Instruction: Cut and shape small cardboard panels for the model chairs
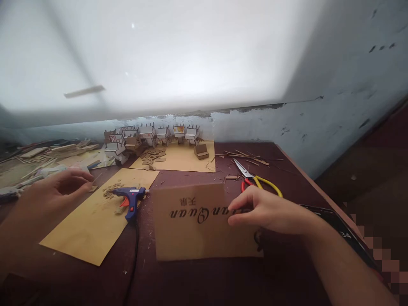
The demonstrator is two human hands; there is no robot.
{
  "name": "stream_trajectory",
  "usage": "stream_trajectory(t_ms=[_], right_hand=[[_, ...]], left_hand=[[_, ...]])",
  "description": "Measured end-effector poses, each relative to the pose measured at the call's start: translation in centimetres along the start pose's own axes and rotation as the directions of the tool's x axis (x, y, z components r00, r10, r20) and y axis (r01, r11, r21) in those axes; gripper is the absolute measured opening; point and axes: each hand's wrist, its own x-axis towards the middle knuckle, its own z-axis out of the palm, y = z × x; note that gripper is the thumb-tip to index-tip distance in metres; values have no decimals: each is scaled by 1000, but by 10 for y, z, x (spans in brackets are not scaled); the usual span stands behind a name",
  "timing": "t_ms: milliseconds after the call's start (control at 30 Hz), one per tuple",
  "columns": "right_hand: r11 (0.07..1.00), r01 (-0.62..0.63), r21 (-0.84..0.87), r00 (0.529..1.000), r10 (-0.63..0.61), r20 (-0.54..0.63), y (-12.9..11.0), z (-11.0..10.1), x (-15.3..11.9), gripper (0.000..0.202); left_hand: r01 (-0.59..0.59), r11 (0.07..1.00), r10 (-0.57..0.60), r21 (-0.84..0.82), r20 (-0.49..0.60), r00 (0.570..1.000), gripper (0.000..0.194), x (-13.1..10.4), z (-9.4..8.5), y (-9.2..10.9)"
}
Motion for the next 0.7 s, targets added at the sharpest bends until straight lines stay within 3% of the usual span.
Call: stream_trajectory(t_ms=[100,167,267,333,500,600,700], right_hand=[[999,-30,39,990,25,139,11,9,11,25],[995,-82,62,995,85,-53,17,11,20,35],[990,-125,57,935,137,-328,18,15,26,54],[994,-91,52,933,104,-344,12,22,26,55],[999,44,-23,968,-48,-247,-4,46,26,38],[996,12,-90,930,-44,-366,-4,51,30,37],[995,-13,-98,890,-33,-455,-1,52,30,43]], left_hand=[[-3,967,29,-254,97,995,38,0,6,17],[-6,906,73,-424,142,987,38,-1,12,32],[-33,827,161,-561,180,970,30,1,25,57],[-80,799,215,-596,159,964,27,4,34,73],[-163,750,300,-642,110,948,21,9,61,99],[-160,707,304,-689,91,948,20,7,78,103],[-115,685,235,-720,69,970,21,4,89,98]])
